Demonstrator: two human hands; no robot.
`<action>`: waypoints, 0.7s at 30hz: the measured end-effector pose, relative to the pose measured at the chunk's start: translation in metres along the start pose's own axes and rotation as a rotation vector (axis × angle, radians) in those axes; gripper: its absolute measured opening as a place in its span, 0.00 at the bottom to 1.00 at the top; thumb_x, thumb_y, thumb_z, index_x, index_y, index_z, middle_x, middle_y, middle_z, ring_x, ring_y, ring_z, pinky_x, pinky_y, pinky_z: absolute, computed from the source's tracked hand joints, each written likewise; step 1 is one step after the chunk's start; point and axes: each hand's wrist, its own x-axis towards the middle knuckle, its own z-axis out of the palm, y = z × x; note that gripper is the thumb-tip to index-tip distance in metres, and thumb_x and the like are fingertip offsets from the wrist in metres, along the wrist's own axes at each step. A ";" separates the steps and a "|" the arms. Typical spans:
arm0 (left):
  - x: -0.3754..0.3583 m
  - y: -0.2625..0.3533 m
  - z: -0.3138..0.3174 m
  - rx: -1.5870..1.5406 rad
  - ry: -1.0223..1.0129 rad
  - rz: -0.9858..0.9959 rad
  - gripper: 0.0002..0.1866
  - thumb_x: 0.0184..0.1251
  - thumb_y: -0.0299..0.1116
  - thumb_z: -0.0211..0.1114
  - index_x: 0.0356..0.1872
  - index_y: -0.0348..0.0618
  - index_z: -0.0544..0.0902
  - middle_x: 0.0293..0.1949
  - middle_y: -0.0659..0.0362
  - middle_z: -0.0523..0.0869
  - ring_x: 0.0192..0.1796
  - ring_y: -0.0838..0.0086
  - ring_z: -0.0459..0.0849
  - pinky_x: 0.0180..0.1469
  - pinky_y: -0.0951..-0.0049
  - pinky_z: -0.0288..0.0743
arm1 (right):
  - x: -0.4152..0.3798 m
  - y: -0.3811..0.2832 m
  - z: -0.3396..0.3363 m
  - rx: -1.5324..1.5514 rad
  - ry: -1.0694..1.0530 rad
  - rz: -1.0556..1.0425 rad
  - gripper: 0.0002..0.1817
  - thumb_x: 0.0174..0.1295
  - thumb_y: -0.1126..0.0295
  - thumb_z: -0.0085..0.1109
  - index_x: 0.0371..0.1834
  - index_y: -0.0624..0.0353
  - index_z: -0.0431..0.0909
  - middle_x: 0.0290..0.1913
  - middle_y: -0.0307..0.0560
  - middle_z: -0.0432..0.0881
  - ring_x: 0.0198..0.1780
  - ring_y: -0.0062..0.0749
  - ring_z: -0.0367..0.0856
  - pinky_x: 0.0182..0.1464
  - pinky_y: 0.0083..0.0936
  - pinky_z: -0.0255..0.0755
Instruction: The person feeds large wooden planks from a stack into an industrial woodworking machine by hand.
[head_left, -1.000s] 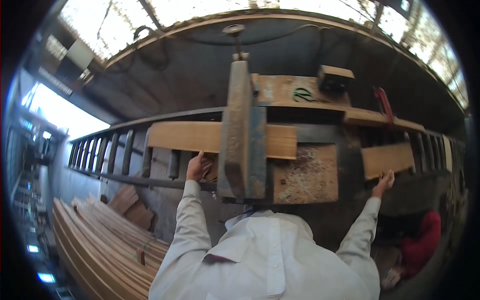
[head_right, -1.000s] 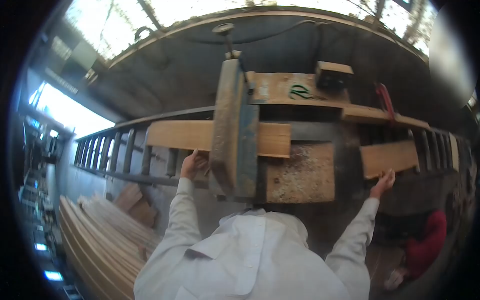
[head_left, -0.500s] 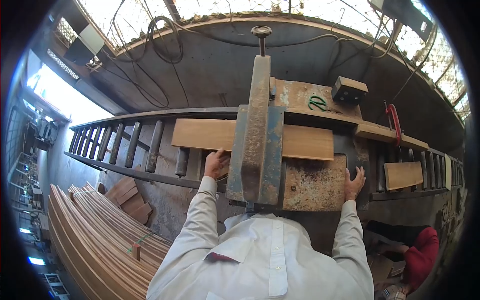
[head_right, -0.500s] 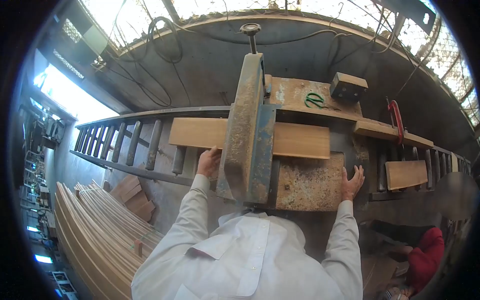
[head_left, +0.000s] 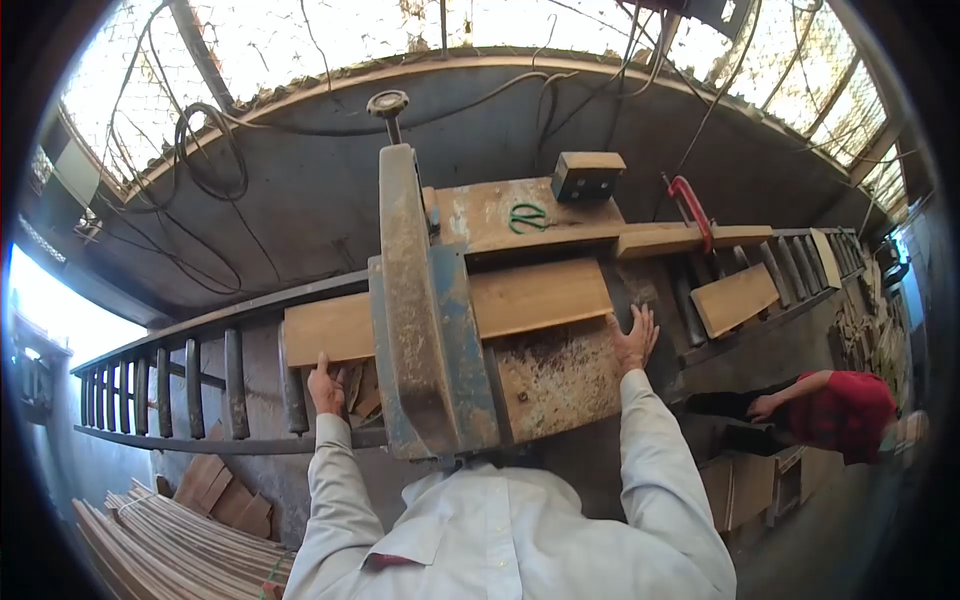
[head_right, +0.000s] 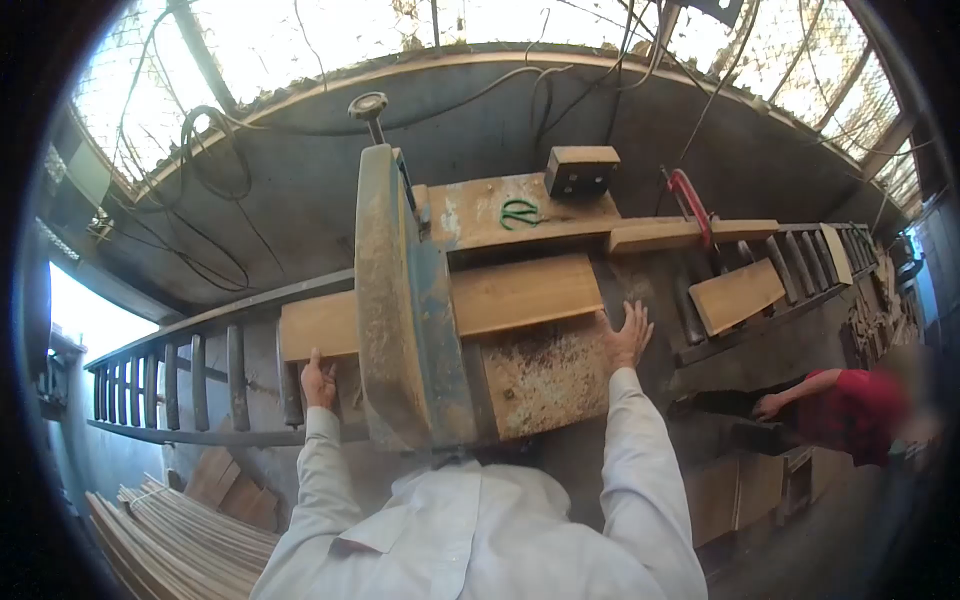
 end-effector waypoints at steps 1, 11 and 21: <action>0.002 -0.004 0.003 -0.001 -0.003 0.001 0.17 0.72 0.37 0.64 0.55 0.39 0.74 0.49 0.56 0.83 0.50 0.61 0.85 0.56 0.54 0.78 | 0.000 -0.006 -0.002 -0.001 -0.015 0.032 0.47 0.58 0.28 0.52 0.70 0.53 0.67 0.78 0.49 0.57 0.80 0.40 0.47 0.80 0.46 0.35; -0.033 -0.025 0.040 -0.035 -0.124 -0.052 0.17 0.73 0.40 0.62 0.53 0.38 0.77 0.51 0.56 0.83 0.55 0.65 0.81 0.59 0.57 0.75 | 0.009 -0.015 0.002 -0.100 0.029 0.023 0.41 0.58 0.35 0.60 0.65 0.55 0.72 0.73 0.52 0.67 0.77 0.46 0.58 0.76 0.48 0.46; -0.009 0.013 -0.001 0.125 0.016 0.097 0.22 0.72 0.44 0.64 0.50 0.33 0.74 0.44 0.52 0.82 0.43 0.61 0.86 0.43 0.62 0.87 | 0.007 -0.010 0.007 -0.084 0.003 0.078 0.45 0.60 0.27 0.49 0.71 0.50 0.67 0.78 0.44 0.59 0.80 0.38 0.49 0.80 0.45 0.36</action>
